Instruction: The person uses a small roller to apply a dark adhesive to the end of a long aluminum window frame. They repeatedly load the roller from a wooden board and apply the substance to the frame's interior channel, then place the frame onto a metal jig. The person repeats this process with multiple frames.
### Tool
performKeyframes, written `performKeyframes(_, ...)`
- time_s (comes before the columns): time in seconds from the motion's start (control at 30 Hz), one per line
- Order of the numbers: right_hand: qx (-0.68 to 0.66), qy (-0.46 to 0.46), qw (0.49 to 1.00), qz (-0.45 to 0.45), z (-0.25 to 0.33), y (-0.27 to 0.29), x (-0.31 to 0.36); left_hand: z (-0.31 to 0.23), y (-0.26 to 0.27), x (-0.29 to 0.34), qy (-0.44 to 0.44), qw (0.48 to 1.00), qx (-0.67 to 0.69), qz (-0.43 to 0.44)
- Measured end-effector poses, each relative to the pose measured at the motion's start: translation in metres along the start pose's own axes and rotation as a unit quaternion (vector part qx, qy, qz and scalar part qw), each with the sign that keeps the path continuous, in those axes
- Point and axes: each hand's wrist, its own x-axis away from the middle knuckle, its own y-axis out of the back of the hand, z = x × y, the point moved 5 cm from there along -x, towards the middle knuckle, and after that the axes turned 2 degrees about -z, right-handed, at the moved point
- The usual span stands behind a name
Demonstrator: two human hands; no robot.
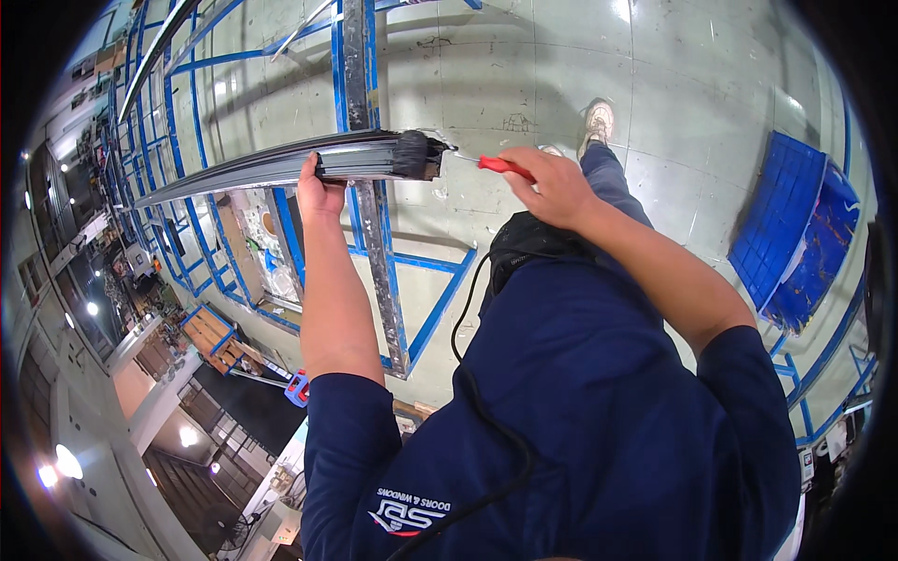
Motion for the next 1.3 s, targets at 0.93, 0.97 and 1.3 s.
performKeyframes(0.93,0.009,-0.158,0.979,-0.127,-0.026,0.108,0.021,0.01,0.005,0.008,0.022,0.998,0.037,0.043)
performKeyframes(0.97,0.005,-0.155,0.979,-0.131,-0.022,0.114,0.019,0.013,0.009,0.006,0.018,0.997,0.059,0.037)
performKeyframes(1.3,-0.004,-0.132,0.979,-0.159,-0.004,0.16,0.002,0.017,0.021,0.007,0.023,0.998,0.061,-0.021)
